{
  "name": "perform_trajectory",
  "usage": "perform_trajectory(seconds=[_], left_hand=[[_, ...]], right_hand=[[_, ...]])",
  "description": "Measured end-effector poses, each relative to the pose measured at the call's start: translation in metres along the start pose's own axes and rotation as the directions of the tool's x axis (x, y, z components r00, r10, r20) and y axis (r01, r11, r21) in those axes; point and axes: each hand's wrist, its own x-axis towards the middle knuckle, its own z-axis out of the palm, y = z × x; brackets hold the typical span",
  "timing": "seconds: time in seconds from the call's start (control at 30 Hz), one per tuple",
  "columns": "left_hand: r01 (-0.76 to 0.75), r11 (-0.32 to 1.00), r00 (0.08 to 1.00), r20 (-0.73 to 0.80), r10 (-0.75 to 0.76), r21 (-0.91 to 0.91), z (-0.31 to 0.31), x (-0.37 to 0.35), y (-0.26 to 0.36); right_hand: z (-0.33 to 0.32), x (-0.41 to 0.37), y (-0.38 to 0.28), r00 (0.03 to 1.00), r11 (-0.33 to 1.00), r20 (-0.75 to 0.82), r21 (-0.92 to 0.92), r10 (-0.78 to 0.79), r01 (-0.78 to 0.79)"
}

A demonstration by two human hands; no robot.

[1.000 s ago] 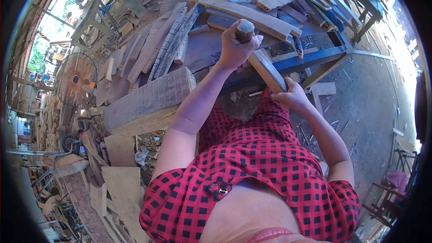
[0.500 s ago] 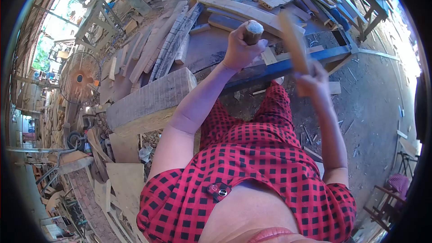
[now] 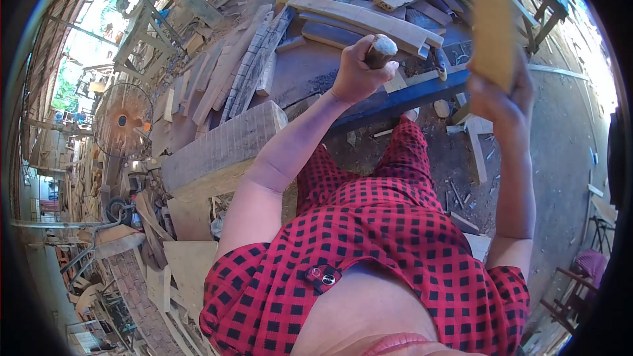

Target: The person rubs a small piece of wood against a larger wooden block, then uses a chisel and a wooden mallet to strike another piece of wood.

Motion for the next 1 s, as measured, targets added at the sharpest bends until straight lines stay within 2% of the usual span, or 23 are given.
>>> perform_trajectory(seconds=[0.07, 0.1, 0.13, 0.17, 0.2, 0.23, 0.27, 0.33, 0.37, 0.43, 0.47, 0.5, 0.53, 0.57, 0.63, 0.67, 0.7, 0.73, 0.77, 0.83, 0.87, 0.93, 1.0], left_hand=[[-0.038, 0.999, 0.999, 0.009, 0.038, 0.038, 0.0, 0.003, 0.001], [-0.045, 0.998, 0.999, 0.009, 0.045, 0.041, -0.001, 0.004, 0.001], [0.028, 0.999, 1.0, 0.007, -0.028, -0.025, -0.001, 0.002, -0.002], [0.104, 0.99, 0.995, 0.012, -0.103, -0.092, -0.001, 0.0, -0.004], [0.103, 0.991, 0.995, 0.019, -0.102, -0.089, -0.001, -0.001, -0.008], [0.045, 0.998, 0.999, 0.018, -0.044, -0.042, -0.001, 0.004, -0.011], [-0.002, 1.0, 1.0, 0.014, 0.002, 0.003, 0.0, 0.003, -0.011], [0.001, 0.999, 1.0, 0.03, -0.002, 0.05, 0.0, 0.0, -0.005], [-0.013, 0.995, 0.999, 0.045, 0.009, 0.097, 0.0, 0.0, -0.001], [-0.037, 0.994, 0.998, 0.047, 0.032, 0.105, 0.0, 0.001, 0.0], [-0.059, 0.992, 0.997, 0.047, 0.054, 0.112, -0.001, 0.002, -0.001], [-0.064, 0.991, 0.997, 0.047, 0.059, 0.114, -0.001, 0.001, -0.005], [-0.001, 0.999, 0.999, 0.043, -0.001, 0.034, 0.001, 0.001, -0.007], [0.065, 0.997, 0.997, 0.049, -0.063, -0.044, 0.002, 0.0, -0.009], [0.009, 1.0, 0.999, 0.04, -0.01, 0.025, 0.001, 0.003, -0.006], [-0.031, 0.995, 0.999, 0.026, 0.029, 0.091, 0.001, -0.001, -0.003], [-0.024, 0.996, 0.999, 0.025, 0.022, 0.09, 0.001, -0.003, -0.003], [-0.002, 0.996, 0.999, 0.045, -0.002, 0.091, 0.001, -0.003, -0.003], [0.015, 0.995, 0.998, 0.066, -0.021, 0.095, 0.0, -0.001, -0.002], [-0.019, 0.997, 0.999, 0.045, 0.016, 0.081, 0.003, 0.001, -0.003], [-0.046, 0.997, 0.999, 0.021, 0.045, 0.063, 0.004, 0.001, -0.002], [0.002, 1.0, 1.0, 0.025, -0.003, 0.023, 0.005, -0.002, 0.0], [0.059, 0.998, 0.998, 0.029, -0.058, -0.022, 0.005, -0.002, 0.004]], right_hand=[[0.007, -0.002, 0.014, 0.958, 0.966, -0.202, 0.115, -0.204, 0.23], [0.005, 0.005, 0.041, 0.875, 0.868, -0.131, -0.255, -0.467, 0.425], [0.005, 0.004, 0.04, 0.872, 0.866, -0.13, -0.255, -0.472, 0.43], [0.005, 0.003, 0.038, 0.991, 0.969, 0.052, -0.211, -0.12, 0.128], [0.006, 0.001, 0.038, 0.94, 0.955, 0.233, -0.222, 0.247, -0.196], [-0.002, 0.005, 0.034, 0.976, 0.943, 0.191, -0.331, 0.104, -0.036], [-0.006, 0.007, 0.024, 0.976, 0.943, 0.192, -0.33, 0.108, -0.039], [-0.008, 0.006, 0.009, 0.998, 0.998, -0.013, -0.001, -0.065, 0.065], [-0.007, 0.005, 0.01, 0.998, 0.998, -0.012, 0.0, -0.061, 0.061], [-0.004, 0.004, 0.012, 0.976, 0.945, -0.18, 0.278, -0.124, 0.171], [-0.002, 0.005, 0.019, 0.975, 0.943, -0.183, 0.28, -0.13, 0.178], [0.002, 0.006, 0.031, 0.996, 0.993, 0.035, -0.074, -0.086, 0.088], [0.002, 0.008, 0.037, 0.975, 0.9, 0.219, -0.432, 0.038, 0.062], [-0.001, 0.008, 0.037, 0.975, 0.901, 0.217, -0.429, 0.037, 0.061], [-0.008, 0.013, 0.032, 0.98, 0.877, 0.168, -0.45, -0.106, 0.172], [-0.007, 0.016, 0.029, 0.959, 0.918, 0.103, -0.28, -0.264, 0.282], [-0.011, 0.014, 0.019, 0.991, 0.99, 0.052, -0.065, -0.119, 0.123], [-0.012, 0.011, 0.007, 0.999, 0.987, 0.034, 0.158, 0.033, -0.038], [-0.007, 0.007, 0.011, 0.999, 0.987, 0.033, 0.159, 0.031, -0.036], [0.006, 0.002, 0.029, 0.988, 0.986, -0.031, -0.075, -0.15, 0.147], [0.006, 0.004, 0.038, 0.987, 0.985, -0.031, -0.075, -0.157, 0.154], [-0.001, 0.005, 0.055, 0.951, 0.883, 0.287, -0.41, -0.115, 0.23], [-0.005, 0.005, 0.021, 0.97, 0.893, 0.24, -0.429, -0.034, 0.137]])
